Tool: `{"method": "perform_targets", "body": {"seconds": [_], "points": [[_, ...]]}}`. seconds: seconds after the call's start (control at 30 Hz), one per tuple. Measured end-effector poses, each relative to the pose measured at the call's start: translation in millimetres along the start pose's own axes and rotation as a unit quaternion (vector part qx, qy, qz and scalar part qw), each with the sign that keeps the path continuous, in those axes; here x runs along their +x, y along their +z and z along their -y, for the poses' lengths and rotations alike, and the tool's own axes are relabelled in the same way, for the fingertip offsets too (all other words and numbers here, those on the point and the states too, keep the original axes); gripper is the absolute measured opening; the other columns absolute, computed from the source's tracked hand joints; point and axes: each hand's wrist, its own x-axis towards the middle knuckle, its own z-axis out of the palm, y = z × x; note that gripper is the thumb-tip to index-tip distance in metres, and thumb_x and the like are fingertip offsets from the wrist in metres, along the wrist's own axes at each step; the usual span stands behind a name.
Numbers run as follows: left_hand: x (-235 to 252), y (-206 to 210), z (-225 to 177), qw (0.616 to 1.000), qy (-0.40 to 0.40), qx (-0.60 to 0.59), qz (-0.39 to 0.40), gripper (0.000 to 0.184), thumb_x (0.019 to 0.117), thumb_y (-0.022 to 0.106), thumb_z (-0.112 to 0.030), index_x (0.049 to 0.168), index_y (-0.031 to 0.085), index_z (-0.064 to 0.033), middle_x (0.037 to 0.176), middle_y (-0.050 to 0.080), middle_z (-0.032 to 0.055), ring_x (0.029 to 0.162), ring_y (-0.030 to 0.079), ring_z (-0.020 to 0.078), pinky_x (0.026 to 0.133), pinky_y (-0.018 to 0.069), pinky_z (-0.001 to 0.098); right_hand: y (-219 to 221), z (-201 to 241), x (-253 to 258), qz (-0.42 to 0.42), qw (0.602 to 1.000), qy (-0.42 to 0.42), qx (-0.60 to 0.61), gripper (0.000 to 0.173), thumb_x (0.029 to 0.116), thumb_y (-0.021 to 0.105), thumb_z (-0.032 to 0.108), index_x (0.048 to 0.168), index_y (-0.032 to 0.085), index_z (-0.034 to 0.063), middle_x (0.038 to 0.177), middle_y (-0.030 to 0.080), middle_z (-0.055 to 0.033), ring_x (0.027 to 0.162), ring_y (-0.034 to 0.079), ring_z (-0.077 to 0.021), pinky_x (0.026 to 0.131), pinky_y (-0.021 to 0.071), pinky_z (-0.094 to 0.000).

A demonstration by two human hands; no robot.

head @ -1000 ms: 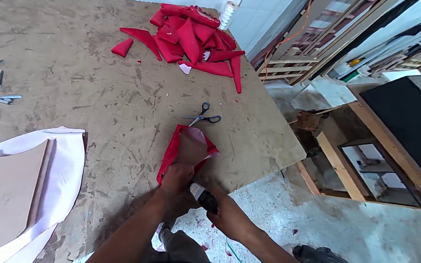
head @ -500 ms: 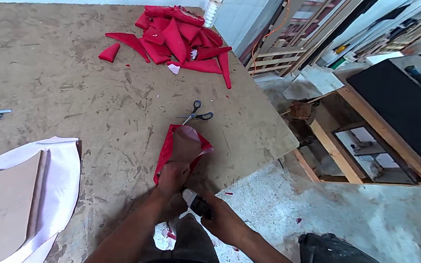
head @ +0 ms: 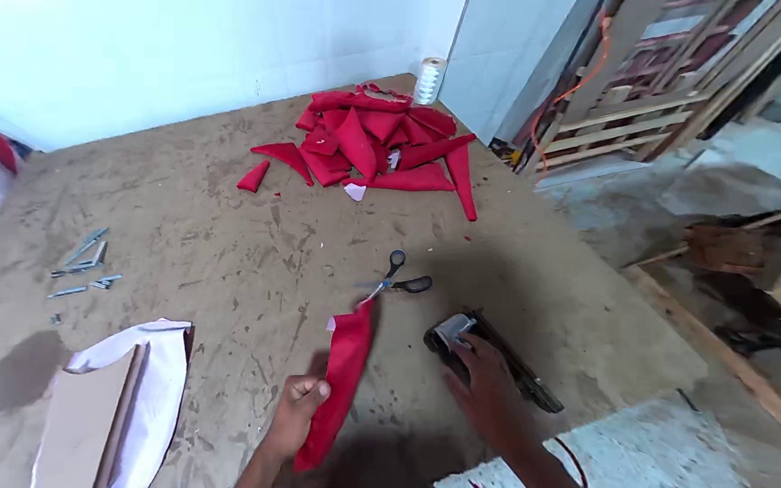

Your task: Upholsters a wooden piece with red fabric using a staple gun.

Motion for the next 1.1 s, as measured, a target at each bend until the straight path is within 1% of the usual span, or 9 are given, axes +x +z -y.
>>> {"method": "perform_targets", "body": {"seconds": [0.2, 0.27, 0.4, 0.5, 0.63, 0.77, 0.83, 0.97, 1.1], "points": [[-8.3, 9.5, 5.3, 0.998, -0.004, 0.036, -0.042, 0.045, 0.1021, 0.058, -0.049, 0.075, 0.065, -0.0148, 0.069, 0.064, -0.0037, 0.064, 0.061, 0.0048, 0.061, 0.0539, 0.0251, 55.0, 102.6, 83.0, 0.01, 0.895, -0.163, 0.415, 0.044, 0.1052, 0.052, 0.045, 0.121, 0.073, 0.0093, 0.133, 0.067, -0.0053, 0.134, 0.056, -0.0213, 0.114, 0.0475, -0.0473], [0.7, 13.5, -14.1, 0.995, 0.019, 0.09, -0.051, 0.057, 0.1006, 0.049, -0.064, 0.095, 0.07, -0.0116, 0.086, 0.069, 0.0002, 0.08, 0.066, 0.0094, 0.075, 0.0578, 0.0297, 81.4, 119.8, 93.3, 0.031, 0.866, -0.147, 0.476, 0.042, 0.1067, 0.051, 0.04, 0.107, 0.075, 0.0059, 0.113, 0.073, -0.0057, 0.115, 0.066, -0.0166, 0.103, 0.0549, -0.0407], [31.4, 50.3, -63.4, 0.947, -0.032, 0.289, -0.139, 0.075, 0.0872, 0.056, -0.08, 0.114, 0.067, -0.0106, 0.093, 0.071, -0.0005, 0.084, 0.07, 0.0117, 0.074, 0.0634, 0.0387, 103.0, 137.0, 87.7, 0.013, 0.85, -0.106, 0.516, 0.039, 0.1049, 0.053, 0.038, 0.094, 0.072, 0.006, 0.086, 0.069, -0.0025, 0.083, 0.066, -0.0104, 0.079, 0.0574, -0.0327], [60.4, 57.2, -58.0, 0.933, -0.048, 0.304, -0.187, 0.043, 0.0998, 0.058, -0.054, 0.099, 0.071, -0.0125, 0.078, 0.069, -0.0027, 0.072, 0.068, 0.0105, 0.067, 0.061, 0.0364, 112.5, 145.3, 85.9, -0.01, 0.842, -0.106, 0.528, 0.036, 0.1059, 0.053, 0.034, 0.093, 0.072, 0.0056, 0.085, 0.069, -0.0021, 0.083, 0.066, -0.0097, 0.078, 0.057, -0.0308], [83.5, 46.3, -35.4, 0.987, -0.021, 0.008, -0.161, 0.043, 0.1084, 0.046, -0.02, 0.077, 0.067, 0.0006, 0.067, 0.065, 0.0105, 0.061, 0.065, 0.0177, 0.06, 0.0584, 0.0353, 120.1, 142.2, 75.0, -0.053, 0.837, -0.105, 0.535, 0.042, 0.1075, 0.045, 0.039, 0.115, 0.071, 0.0065, 0.12, 0.069, -0.007, 0.117, 0.063, -0.0197, 0.103, 0.0526, -0.0409], [90.2, 47.6, -22.1, 0.985, -0.018, -0.017, -0.172, 0.046, 0.1022, 0.053, -0.016, 0.057, 0.054, -0.0072, 0.053, 0.053, 0.0035, 0.049, 0.052, 0.0108, 0.05, 0.0471, 0.028, 126.5, 149.9, 54.6, -0.07, 0.853, -0.123, 0.502, 0.07, 0.1055, 0.036, 0.06, 0.152, 0.047, 0.0088, 0.162, 0.041, -0.0081, 0.152, 0.033, -0.0258, 0.125, 0.0327, -0.0501], [91.6, 49.5, -15.7, 0.984, 0.002, -0.001, -0.178, 0.046, 0.0989, 0.055, -0.014, 0.054, 0.051, -0.0099, 0.051, 0.05, 0.001, 0.047, 0.048, 0.0089, 0.048, 0.0432, 0.0265, 122.7, 157.8, 46.4, -0.088, 0.878, -0.129, 0.452, 0.08, 0.1034, 0.035, 0.065, 0.16, 0.034, 0.0088, 0.168, 0.029, -0.0093, 0.156, 0.024, -0.027, 0.127, 0.0297, -0.0527], [89.3, 42.2, 3.7, 0.988, -0.013, -0.045, -0.15, 0.034, 0.0931, 0.063, -0.016, 0.061, 0.062, -0.006, 0.056, 0.061, 0.0054, 0.05, 0.058, 0.012, 0.05, 0.0509, 0.0307, 102.6, 181.8, 21.6, -0.098, 0.939, -0.155, 0.29, 0.091, 0.0978, 0.024, 0.077, 0.159, 0.041, 0.0111, 0.171, 0.021, -0.0119, 0.159, 0.013, -0.0357, 0.127, 0.0209, -0.0634], [90.3, 69.1, -6.5, 0.993, -0.005, 0.021, -0.119, 0.046, 0.1001, 0.058, -0.022, 0.056, 0.052, -0.0098, 0.052, 0.049, 0.0015, 0.046, 0.047, 0.0111, 0.046, 0.0428, 0.0299, 98.7, 160.4, -4.0, -0.149, 0.876, -0.077, 0.452, 0.086, 0.1028, 0.027, 0.07, 0.156, 0.039, 0.0031, 0.166, 0.032, -0.0144, 0.155, 0.026, -0.0309, 0.127, 0.0276, -0.0542]]}}
